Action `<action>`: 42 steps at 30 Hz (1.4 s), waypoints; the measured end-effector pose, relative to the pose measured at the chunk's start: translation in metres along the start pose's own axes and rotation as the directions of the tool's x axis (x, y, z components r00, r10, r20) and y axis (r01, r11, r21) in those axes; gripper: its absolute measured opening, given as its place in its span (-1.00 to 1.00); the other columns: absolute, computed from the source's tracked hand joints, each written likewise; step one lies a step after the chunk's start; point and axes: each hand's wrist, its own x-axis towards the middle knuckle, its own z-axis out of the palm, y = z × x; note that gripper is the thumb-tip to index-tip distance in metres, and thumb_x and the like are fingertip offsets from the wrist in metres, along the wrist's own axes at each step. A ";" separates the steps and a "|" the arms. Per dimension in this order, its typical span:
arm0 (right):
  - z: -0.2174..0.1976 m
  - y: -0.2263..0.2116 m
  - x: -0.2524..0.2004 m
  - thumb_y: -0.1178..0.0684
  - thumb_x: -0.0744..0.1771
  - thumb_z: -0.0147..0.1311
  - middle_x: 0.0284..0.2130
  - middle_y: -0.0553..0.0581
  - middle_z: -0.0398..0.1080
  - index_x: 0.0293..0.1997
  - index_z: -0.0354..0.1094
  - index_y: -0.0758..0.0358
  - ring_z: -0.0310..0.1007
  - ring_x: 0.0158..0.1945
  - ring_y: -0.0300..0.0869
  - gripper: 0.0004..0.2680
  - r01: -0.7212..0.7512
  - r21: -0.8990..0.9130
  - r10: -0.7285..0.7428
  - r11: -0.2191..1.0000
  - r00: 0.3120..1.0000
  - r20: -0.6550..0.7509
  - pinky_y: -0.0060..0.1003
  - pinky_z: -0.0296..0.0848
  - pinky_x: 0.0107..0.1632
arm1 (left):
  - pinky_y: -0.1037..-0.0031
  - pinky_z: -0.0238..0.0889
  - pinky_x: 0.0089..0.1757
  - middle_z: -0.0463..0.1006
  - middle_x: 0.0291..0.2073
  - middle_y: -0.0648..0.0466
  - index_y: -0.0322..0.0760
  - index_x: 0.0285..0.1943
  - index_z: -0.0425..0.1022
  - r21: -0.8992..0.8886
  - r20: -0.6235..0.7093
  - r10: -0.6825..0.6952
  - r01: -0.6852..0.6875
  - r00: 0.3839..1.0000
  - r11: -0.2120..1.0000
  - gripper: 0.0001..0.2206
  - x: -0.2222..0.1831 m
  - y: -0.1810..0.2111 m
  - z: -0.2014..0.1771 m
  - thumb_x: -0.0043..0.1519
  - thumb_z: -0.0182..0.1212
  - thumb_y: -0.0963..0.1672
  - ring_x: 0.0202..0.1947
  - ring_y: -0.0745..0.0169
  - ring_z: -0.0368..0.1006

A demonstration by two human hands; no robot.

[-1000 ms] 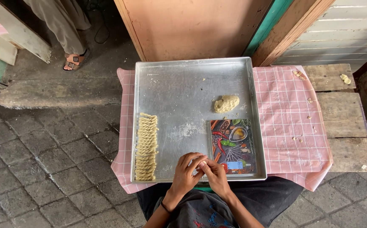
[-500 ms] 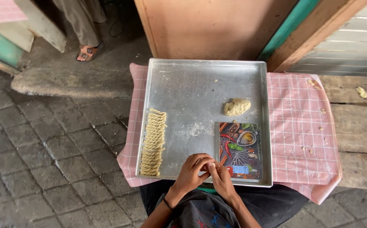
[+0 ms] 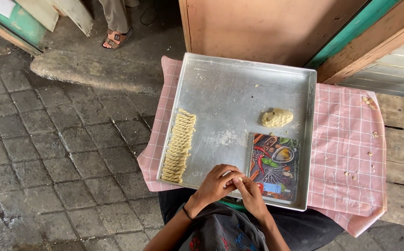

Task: Shaping dough by rolling it into thin strips and twisting them together on a metal tray.

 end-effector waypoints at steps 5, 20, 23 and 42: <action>0.015 -0.012 -0.003 -0.07 0.36 0.02 -0.33 0.07 0.56 0.01 0.49 0.31 0.47 -0.27 -0.29 -0.73 -0.018 -0.059 0.010 0.998 0.993 -0.120 -0.35 0.49 -0.19 | 0.24 0.29 0.01 0.46 -0.01 0.07 -0.18 -0.02 0.40 0.149 -0.062 0.031 -0.022 0.998 0.989 -0.86 0.003 0.001 0.002 0.30 0.25 -0.18 0.00 0.07 0.44; 0.007 0.002 -0.001 -0.01 0.42 -0.12 -0.28 0.15 0.53 -0.14 0.52 0.36 0.47 -0.16 -0.14 -0.73 0.001 0.226 0.015 0.974 0.997 -0.072 -0.22 0.44 -0.10 | 0.27 0.26 -0.01 0.43 -0.08 0.05 -0.20 0.03 0.44 0.052 -0.067 -0.021 0.024 0.998 0.998 -0.84 0.001 0.002 0.006 0.31 0.25 -0.19 -0.04 0.08 0.41; -0.003 0.023 0.001 -0.06 0.40 -0.07 -0.22 0.22 0.55 -0.13 0.52 0.40 0.54 -0.09 -0.02 -0.71 -0.128 0.517 0.138 0.847 0.990 0.020 -0.15 0.50 0.00 | 0.26 0.26 -0.01 0.42 -0.07 0.03 -0.24 -0.03 0.45 -0.006 -0.085 -0.059 0.058 0.995 0.998 -0.85 0.004 0.004 0.004 0.28 0.30 -0.18 -0.05 0.06 0.39; 0.008 0.003 0.002 -0.02 0.41 -0.02 -0.53 -0.06 0.33 -0.35 0.48 0.25 0.20 -0.42 -0.36 -0.77 0.112 0.022 -0.107 0.993 0.981 -0.162 -0.37 0.20 -0.36 | 0.23 0.31 0.06 0.46 0.09 0.03 -0.21 0.31 0.38 0.092 0.007 0.002 -0.003 1.000 0.996 -0.66 0.004 0.005 0.004 0.36 0.23 -0.14 0.08 0.05 0.41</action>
